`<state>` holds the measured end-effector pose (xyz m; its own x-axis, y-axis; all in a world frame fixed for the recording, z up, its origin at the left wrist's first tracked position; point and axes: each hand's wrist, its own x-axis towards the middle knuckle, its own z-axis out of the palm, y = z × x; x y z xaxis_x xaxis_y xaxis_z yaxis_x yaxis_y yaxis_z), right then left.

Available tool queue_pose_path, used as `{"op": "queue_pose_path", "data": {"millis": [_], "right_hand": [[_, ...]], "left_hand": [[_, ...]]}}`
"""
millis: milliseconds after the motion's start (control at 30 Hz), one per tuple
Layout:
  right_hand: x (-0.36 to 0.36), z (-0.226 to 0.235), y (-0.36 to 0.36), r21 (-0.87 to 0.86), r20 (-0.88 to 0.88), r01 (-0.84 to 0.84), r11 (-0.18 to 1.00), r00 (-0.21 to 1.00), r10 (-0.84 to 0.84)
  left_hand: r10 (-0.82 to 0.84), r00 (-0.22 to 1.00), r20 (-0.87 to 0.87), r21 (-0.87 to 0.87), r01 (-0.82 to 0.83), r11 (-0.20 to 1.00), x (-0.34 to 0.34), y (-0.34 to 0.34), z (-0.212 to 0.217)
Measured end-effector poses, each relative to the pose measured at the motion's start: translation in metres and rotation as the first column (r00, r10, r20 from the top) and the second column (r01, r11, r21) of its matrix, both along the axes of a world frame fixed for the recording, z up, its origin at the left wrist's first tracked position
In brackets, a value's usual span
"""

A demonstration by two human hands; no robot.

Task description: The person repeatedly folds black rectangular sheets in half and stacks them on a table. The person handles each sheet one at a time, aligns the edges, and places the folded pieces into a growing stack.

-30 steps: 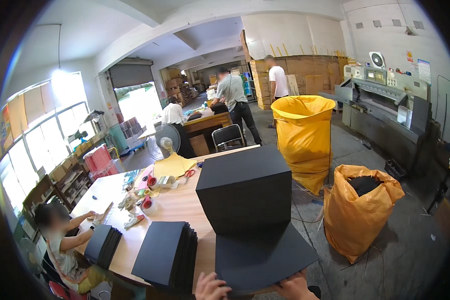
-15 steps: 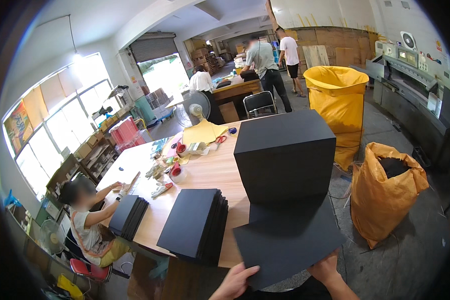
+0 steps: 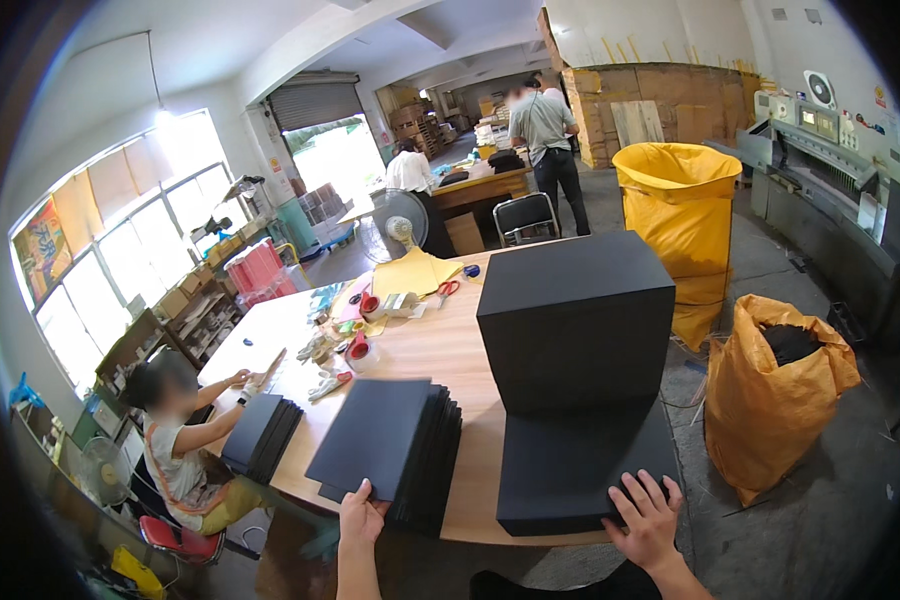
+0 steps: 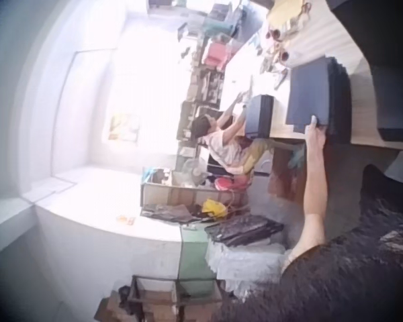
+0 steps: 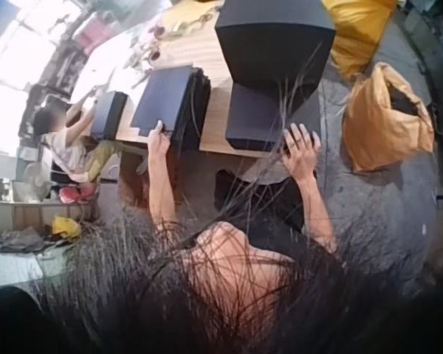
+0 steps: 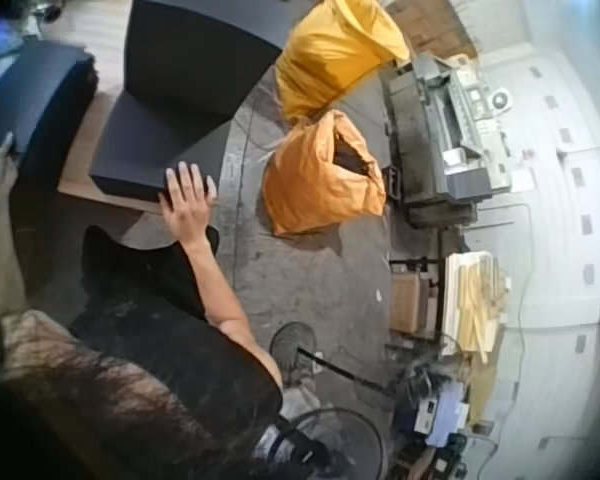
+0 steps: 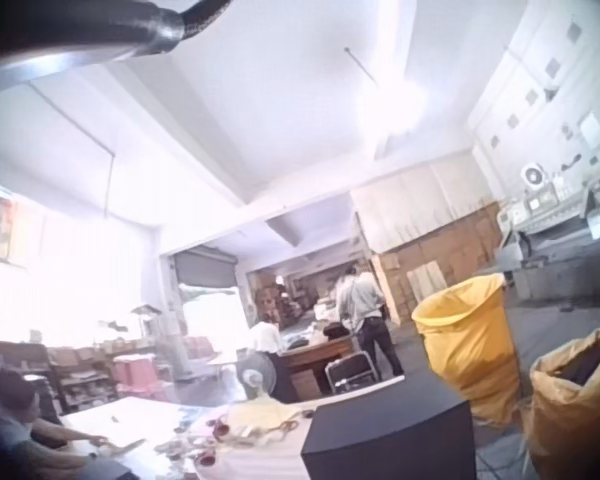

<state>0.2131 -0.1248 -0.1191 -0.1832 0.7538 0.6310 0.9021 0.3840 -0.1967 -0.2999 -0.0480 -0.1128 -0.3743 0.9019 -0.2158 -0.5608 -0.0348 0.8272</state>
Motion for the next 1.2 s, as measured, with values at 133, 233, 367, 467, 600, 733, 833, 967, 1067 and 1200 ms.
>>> {"op": "queue_pose_path", "data": {"millis": [133,233,367,467,600,733,833,967,1067,1200], "right_hand": [[0.001,0.004,-0.002,-0.017,0.012,0.010,1.000,1.000,-0.010],[0.001,0.008,-0.003,-0.015,0.002,0.011,1.000,1.000,-0.011],[0.001,0.011,-0.005,-0.015,-0.003,0.016,1.000,1.000,-0.016],[0.001,0.010,-0.002,-0.009,0.000,0.014,1.000,1.000,-0.014],[0.002,0.008,-0.004,-0.032,-0.014,-0.003,0.999,1.000,0.002],[0.004,0.015,-0.006,-0.061,-0.135,-0.046,0.997,0.990,0.037],[0.012,0.020,-0.015,0.014,-0.322,-0.070,0.997,0.944,0.071],[0.039,0.006,-0.027,0.045,-0.547,0.070,0.996,0.836,-0.034],[0.054,-0.002,-0.028,-0.176,-0.802,0.112,0.978,0.560,-0.208],[0.061,-0.007,-0.021,-0.379,-0.817,0.077,0.922,0.441,-0.373]], "left_hand": [[-0.021,1.000,0.017,-0.097,0.022,0.995,-0.004,0.010,-0.011],[-0.054,0.998,0.025,-0.153,0.057,0.987,-0.010,0.012,-0.008],[-0.084,0.995,0.054,-0.178,0.092,0.980,-0.015,0.014,-0.006],[-0.082,0.996,0.047,-0.167,0.089,0.982,-0.019,0.015,-0.012],[-0.084,0.995,0.046,-0.206,0.092,0.974,-0.023,0.017,-0.006],[-0.156,0.984,0.084,-0.168,0.168,0.971,-0.011,0.010,0.016],[-0.305,0.951,-0.049,-0.306,0.277,0.911,-0.019,-0.003,0.034],[-0.319,0.642,-0.697,-0.518,-0.143,0.844,-0.026,-0.025,0.049],[-0.183,0.499,-0.847,-0.245,-0.061,0.968,0.044,-0.031,0.079],[-0.238,0.408,-0.882,-0.057,0.408,0.911,0.190,-0.021,0.090]]}}
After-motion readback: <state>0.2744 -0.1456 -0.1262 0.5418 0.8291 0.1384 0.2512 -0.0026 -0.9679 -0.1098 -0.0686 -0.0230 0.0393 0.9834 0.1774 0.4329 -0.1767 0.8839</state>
